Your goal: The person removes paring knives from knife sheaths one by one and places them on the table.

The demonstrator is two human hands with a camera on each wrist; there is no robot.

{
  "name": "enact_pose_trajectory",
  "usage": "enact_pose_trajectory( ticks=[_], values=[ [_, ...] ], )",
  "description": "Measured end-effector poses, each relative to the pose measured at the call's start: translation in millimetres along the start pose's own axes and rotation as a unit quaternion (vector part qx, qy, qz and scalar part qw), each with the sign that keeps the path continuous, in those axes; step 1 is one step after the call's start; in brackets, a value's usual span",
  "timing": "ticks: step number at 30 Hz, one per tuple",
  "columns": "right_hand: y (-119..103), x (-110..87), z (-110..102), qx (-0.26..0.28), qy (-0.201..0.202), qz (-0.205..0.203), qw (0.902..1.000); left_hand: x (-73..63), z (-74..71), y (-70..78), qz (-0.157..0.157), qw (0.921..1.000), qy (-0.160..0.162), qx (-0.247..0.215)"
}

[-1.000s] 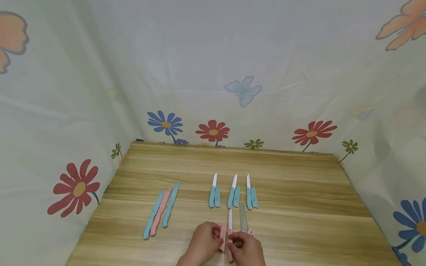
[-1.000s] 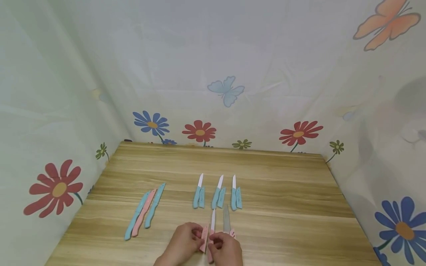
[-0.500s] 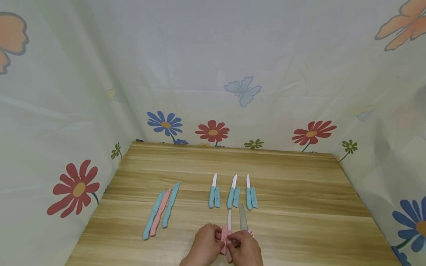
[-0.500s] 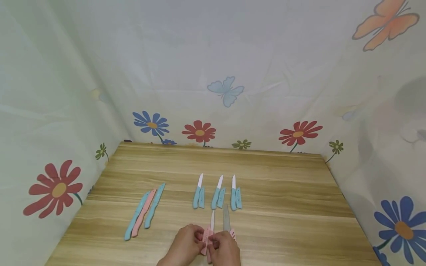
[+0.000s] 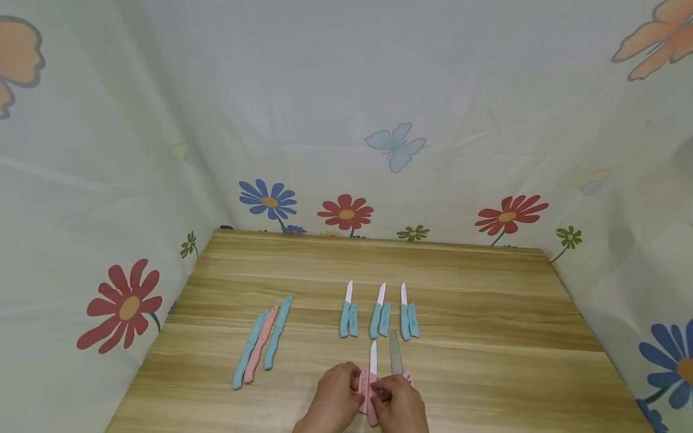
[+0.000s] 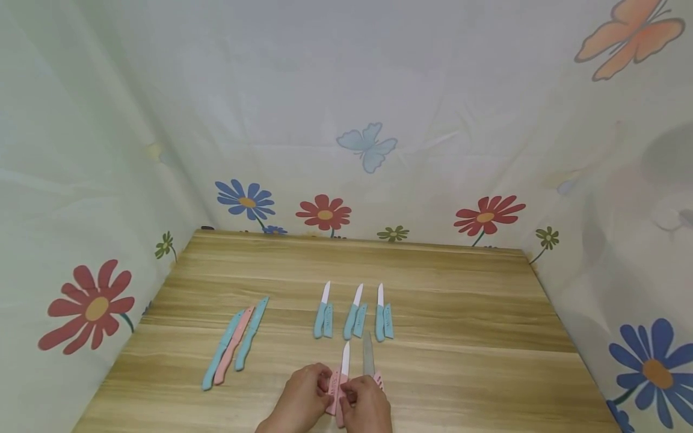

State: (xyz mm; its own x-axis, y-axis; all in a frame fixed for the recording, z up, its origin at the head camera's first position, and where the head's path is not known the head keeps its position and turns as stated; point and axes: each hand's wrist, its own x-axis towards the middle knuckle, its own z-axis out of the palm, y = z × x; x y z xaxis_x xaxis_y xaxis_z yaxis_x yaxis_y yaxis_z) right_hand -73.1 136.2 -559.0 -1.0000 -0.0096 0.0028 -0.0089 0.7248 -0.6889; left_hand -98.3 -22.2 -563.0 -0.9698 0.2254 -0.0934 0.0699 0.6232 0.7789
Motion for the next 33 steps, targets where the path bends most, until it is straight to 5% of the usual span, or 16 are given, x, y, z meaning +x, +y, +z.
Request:
enact_pose_trajectory(
  ticks=[21, 33],
  values=[
    [4.8, -1.9, -0.1, -0.003, 0.005, -0.017, 0.9998, -1.9, 1.5, -1.9, 0.002, 1.0000, -0.008, -0.004],
    [0.8, -1.6, -2.0, 0.008, 0.001, 0.010, 0.9999, -3.2, -4.1, -2.7, -0.004, 0.9998, -0.014, -0.010]
  ],
)
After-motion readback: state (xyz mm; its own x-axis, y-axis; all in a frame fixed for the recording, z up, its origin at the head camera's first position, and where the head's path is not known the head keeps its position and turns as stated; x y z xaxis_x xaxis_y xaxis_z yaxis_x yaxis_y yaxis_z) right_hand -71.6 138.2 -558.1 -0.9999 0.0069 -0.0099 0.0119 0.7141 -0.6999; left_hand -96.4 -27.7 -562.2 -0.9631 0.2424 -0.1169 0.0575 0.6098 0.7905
